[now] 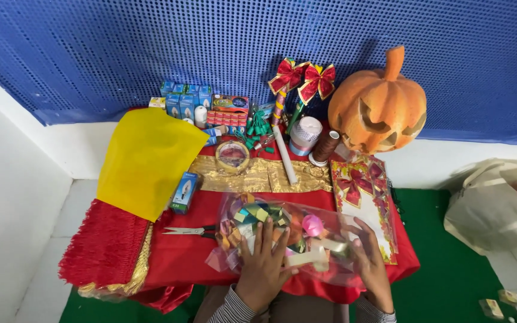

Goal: Organizing various craft materials and folding a large yellow sheet of paper around a white tube on a low table.

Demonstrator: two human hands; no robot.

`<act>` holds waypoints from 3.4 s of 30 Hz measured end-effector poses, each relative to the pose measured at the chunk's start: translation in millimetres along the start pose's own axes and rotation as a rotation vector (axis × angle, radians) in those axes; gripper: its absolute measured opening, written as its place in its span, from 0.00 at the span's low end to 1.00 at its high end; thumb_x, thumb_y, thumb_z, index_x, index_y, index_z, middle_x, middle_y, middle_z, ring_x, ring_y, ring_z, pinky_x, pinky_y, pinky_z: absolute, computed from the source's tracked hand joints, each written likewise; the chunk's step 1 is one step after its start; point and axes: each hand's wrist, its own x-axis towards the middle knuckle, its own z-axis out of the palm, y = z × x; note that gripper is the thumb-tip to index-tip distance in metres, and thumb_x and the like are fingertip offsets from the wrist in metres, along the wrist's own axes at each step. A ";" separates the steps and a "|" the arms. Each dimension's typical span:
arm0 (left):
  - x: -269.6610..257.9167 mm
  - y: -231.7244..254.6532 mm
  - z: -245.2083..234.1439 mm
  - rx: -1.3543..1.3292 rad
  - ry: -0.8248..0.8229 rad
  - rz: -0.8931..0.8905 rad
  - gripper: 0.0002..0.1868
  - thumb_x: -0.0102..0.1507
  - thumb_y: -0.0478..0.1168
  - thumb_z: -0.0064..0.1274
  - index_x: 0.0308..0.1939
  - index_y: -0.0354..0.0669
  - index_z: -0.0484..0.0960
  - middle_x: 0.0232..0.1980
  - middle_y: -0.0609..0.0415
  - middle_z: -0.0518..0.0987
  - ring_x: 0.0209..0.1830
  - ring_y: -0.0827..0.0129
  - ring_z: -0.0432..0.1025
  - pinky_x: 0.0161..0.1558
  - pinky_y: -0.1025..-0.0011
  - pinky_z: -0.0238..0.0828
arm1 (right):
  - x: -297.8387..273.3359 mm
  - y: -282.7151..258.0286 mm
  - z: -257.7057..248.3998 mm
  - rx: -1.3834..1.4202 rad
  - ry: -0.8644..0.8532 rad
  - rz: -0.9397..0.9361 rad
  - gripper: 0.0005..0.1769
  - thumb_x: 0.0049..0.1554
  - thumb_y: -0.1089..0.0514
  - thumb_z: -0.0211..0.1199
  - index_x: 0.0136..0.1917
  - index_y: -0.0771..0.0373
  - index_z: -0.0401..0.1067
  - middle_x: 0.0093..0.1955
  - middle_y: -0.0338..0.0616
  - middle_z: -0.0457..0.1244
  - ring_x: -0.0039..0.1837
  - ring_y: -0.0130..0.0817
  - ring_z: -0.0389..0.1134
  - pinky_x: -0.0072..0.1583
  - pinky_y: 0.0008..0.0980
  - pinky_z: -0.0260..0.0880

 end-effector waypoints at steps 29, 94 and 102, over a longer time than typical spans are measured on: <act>49.1 56.4 42.4 -0.161 0.199 -0.074 0.42 0.73 0.54 0.38 0.81 0.37 0.38 0.80 0.22 0.26 0.79 0.21 0.28 0.61 0.13 0.29 | -7.2 15.4 -17.5 0.029 0.249 -0.280 0.39 0.64 0.41 0.39 0.80 0.65 0.45 0.82 0.59 0.45 0.79 0.57 0.53 0.71 0.54 0.61; 10.2 -14.2 42.1 0.154 0.392 -0.115 0.42 0.62 0.51 0.52 0.76 0.35 0.59 0.77 0.30 0.55 0.73 0.43 0.58 0.62 0.54 0.61 | 230.6 27.1 135.7 -1.265 -0.008 -0.093 0.25 0.56 0.37 0.62 0.48 0.61 0.79 0.41 0.48 0.70 0.39 0.47 0.71 0.39 0.44 0.68; 9.2 -14.7 44.2 0.189 0.425 -0.109 0.42 0.61 0.51 0.52 0.76 0.37 0.59 0.77 0.32 0.57 0.72 0.46 0.60 0.62 0.56 0.61 | 216.3 -2.6 130.6 -1.153 0.088 -0.134 0.33 0.57 0.31 0.59 0.51 0.65 0.73 0.42 0.53 0.70 0.41 0.52 0.72 0.43 0.48 0.72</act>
